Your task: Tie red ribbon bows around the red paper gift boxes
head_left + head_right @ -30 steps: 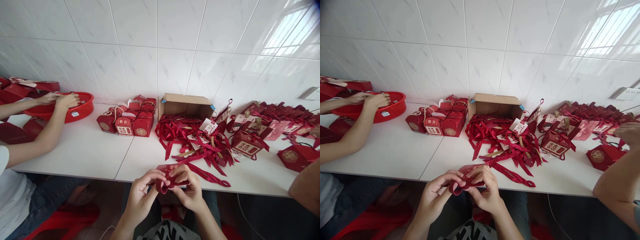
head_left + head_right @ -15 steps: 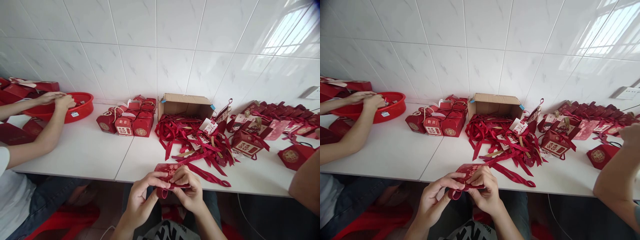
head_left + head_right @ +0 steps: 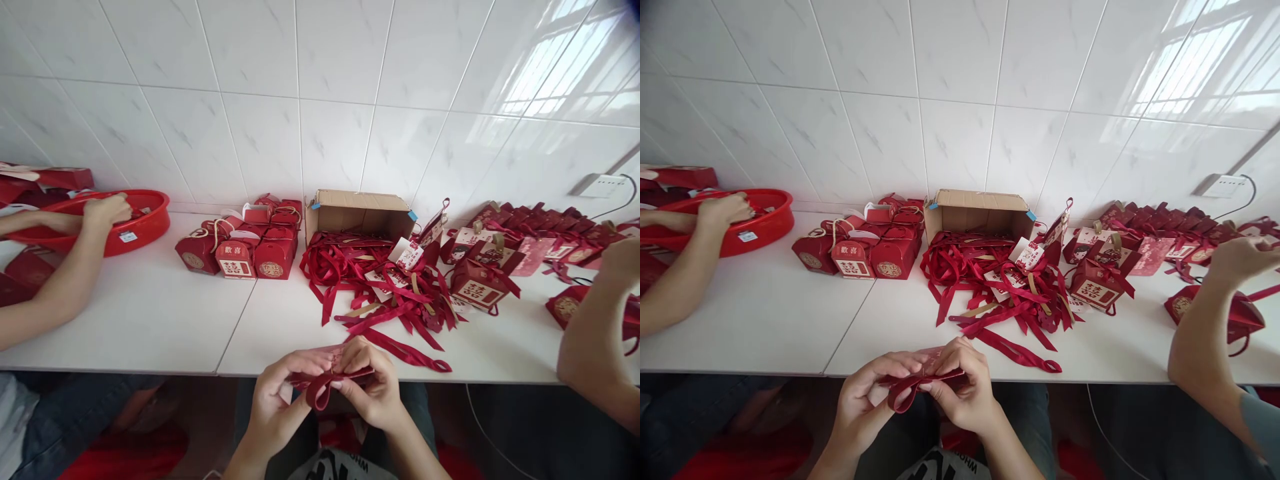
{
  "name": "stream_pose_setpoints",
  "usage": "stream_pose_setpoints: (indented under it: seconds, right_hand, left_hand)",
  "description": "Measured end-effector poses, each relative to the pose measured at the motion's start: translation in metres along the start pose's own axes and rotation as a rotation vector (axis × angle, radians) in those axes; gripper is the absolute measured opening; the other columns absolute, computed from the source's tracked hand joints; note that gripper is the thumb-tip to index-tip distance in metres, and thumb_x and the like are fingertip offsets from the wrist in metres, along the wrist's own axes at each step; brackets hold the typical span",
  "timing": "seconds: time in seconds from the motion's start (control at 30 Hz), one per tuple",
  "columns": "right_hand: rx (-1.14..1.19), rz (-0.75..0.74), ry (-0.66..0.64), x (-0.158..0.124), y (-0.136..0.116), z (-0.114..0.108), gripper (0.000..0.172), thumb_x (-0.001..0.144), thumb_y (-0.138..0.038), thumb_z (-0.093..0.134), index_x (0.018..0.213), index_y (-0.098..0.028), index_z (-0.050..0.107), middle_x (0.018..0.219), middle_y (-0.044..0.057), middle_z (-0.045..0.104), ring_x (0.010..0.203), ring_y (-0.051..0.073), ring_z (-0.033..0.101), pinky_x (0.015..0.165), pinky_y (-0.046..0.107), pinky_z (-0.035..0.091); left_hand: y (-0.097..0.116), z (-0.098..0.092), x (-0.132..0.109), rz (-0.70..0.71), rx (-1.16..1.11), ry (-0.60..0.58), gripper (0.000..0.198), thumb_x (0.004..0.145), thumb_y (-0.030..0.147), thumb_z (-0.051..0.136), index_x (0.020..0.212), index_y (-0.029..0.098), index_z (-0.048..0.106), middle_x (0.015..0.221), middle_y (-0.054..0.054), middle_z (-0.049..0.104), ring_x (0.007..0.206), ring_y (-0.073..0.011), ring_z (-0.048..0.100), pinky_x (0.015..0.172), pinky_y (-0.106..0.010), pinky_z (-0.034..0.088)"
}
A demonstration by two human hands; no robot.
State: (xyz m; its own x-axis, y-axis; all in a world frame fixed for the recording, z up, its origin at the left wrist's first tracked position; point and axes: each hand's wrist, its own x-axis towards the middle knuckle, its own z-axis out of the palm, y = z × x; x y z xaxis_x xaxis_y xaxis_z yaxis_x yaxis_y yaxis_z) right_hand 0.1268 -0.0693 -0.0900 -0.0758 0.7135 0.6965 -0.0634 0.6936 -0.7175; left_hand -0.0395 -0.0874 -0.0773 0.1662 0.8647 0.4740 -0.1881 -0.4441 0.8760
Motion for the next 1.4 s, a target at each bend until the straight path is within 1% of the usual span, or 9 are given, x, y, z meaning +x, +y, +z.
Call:
stream_pose_setpoints:
  seconds: [0.17, 0.53, 0.73, 1.0, 1.1, 1.17, 1.27, 1.33, 1.4]
  right_hand:
    - [-0.01, 0.011, 0.02, -0.001, 0.003, 0.0, 0.021, 0.079, -0.026, 0.071, 0.073, -0.021, 0.052, 0.066, 0.001, 0.062, 0.062, 0.016, 0.058, 0.061, 0.033, 0.048]
    - [0.084, 0.134, 0.059, -0.009, 0.005, 0.005, 0.022, 0.078, -0.024, 0.071, 0.081, -0.022, 0.049, 0.071, 0.0, 0.059, 0.064, 0.014, 0.055, 0.058, 0.027, 0.047]
    - [0.099, 0.17, 0.126, -0.013, 0.006, 0.009, 0.023, 0.077, -0.022, 0.071, 0.079, -0.022, 0.048, 0.069, -0.001, 0.057, 0.062, 0.013, 0.053, 0.058, 0.025, 0.046]
    - [0.189, 0.278, 0.149, -0.016, 0.004, 0.004, 0.027, 0.074, -0.02, 0.075, 0.075, -0.022, 0.048, 0.069, -0.003, 0.058, 0.063, 0.012, 0.053, 0.06, 0.024, 0.045]
    - [0.22, 0.36, 0.072, -0.015, -0.001, -0.004, 0.03, 0.069, -0.023, 0.079, 0.072, -0.02, 0.049, 0.068, -0.003, 0.058, 0.062, 0.011, 0.053, 0.059, 0.023, 0.043]
    - [0.213, 0.425, 0.056, -0.013, -0.005, -0.014, 0.031, 0.068, -0.025, 0.08, 0.071, -0.02, 0.05, 0.068, -0.002, 0.058, 0.061, 0.012, 0.053, 0.058, 0.023, 0.043]
    - [0.122, 0.515, 0.221, -0.009, -0.01, -0.046, 0.028, 0.07, -0.028, 0.078, 0.073, -0.019, 0.052, 0.071, -0.001, 0.06, 0.064, 0.012, 0.056, 0.06, 0.022, 0.045]
    - [0.029, 0.524, 0.47, -0.006, -0.012, -0.079, 0.029, 0.07, -0.031, 0.078, 0.076, -0.019, 0.052, 0.074, -0.002, 0.059, 0.065, 0.011, 0.055, 0.059, 0.02, 0.045]
    - [-0.066, 0.45, 0.799, -0.002, -0.012, -0.118, 0.033, 0.069, -0.034, 0.078, 0.081, -0.02, 0.051, 0.075, -0.004, 0.056, 0.063, 0.009, 0.054, 0.058, 0.019, 0.044]
  left_hand:
    - [-0.003, -0.003, -0.001, -0.069, -0.073, 0.028, 0.009, 0.08, 0.016, 0.068, 0.084, 0.018, 0.06, 0.096, -0.007, 0.061, 0.087, -0.0213, 0.067, 0.075, -0.032, 0.058]
    - [0.002, -0.005, -0.002, 0.012, -0.114, -0.023, 0.027, 0.084, 0.013, 0.061, 0.106, 0.026, 0.053, 0.105, -0.005, 0.045, 0.084, -0.0186, 0.067, 0.076, -0.035, 0.057]
    - [0.007, 0.0, 0.0, -0.053, -0.171, -0.037, 0.029, 0.086, 0.025, 0.059, 0.112, 0.029, 0.047, 0.105, -0.005, 0.041, 0.094, -0.0225, 0.062, 0.08, -0.037, 0.054]
    - [0.006, 0.0, 0.001, -0.15, -0.199, -0.092, 0.04, 0.082, 0.037, 0.065, 0.114, 0.032, 0.043, 0.105, -0.004, 0.039, 0.091, -0.0191, 0.059, 0.074, -0.029, 0.05]
    - [0.001, 0.0, 0.002, -0.187, -0.217, -0.132, 0.05, 0.079, 0.052, 0.065, 0.118, 0.034, 0.04, 0.107, -0.005, 0.039, 0.08, -0.0168, 0.058, 0.064, -0.027, 0.048]
    - [-0.007, -0.002, 0.006, -0.157, -0.155, -0.115, 0.061, 0.076, 0.065, 0.059, 0.123, 0.032, 0.039, 0.112, -0.007, 0.041, 0.08, -0.0189, 0.058, 0.065, -0.031, 0.049]
    - [-0.029, -0.008, 0.012, -0.091, 0.163, -0.015, 0.058, 0.082, 0.061, 0.054, 0.128, 0.029, 0.039, 0.122, -0.012, 0.044, 0.097, -0.0256, 0.057, 0.083, -0.04, 0.048]
    - [-0.051, -0.013, 0.012, -0.108, 0.435, 0.048, 0.046, 0.088, 0.046, 0.054, 0.128, 0.028, 0.04, 0.126, -0.012, 0.044, 0.108, -0.0273, 0.054, 0.091, -0.043, 0.046]
    - [-0.073, -0.019, 0.009, -0.132, 0.653, 0.079, 0.038, 0.089, 0.038, 0.054, 0.123, 0.026, 0.044, 0.125, -0.012, 0.047, 0.11, -0.0272, 0.054, 0.091, -0.044, 0.047]
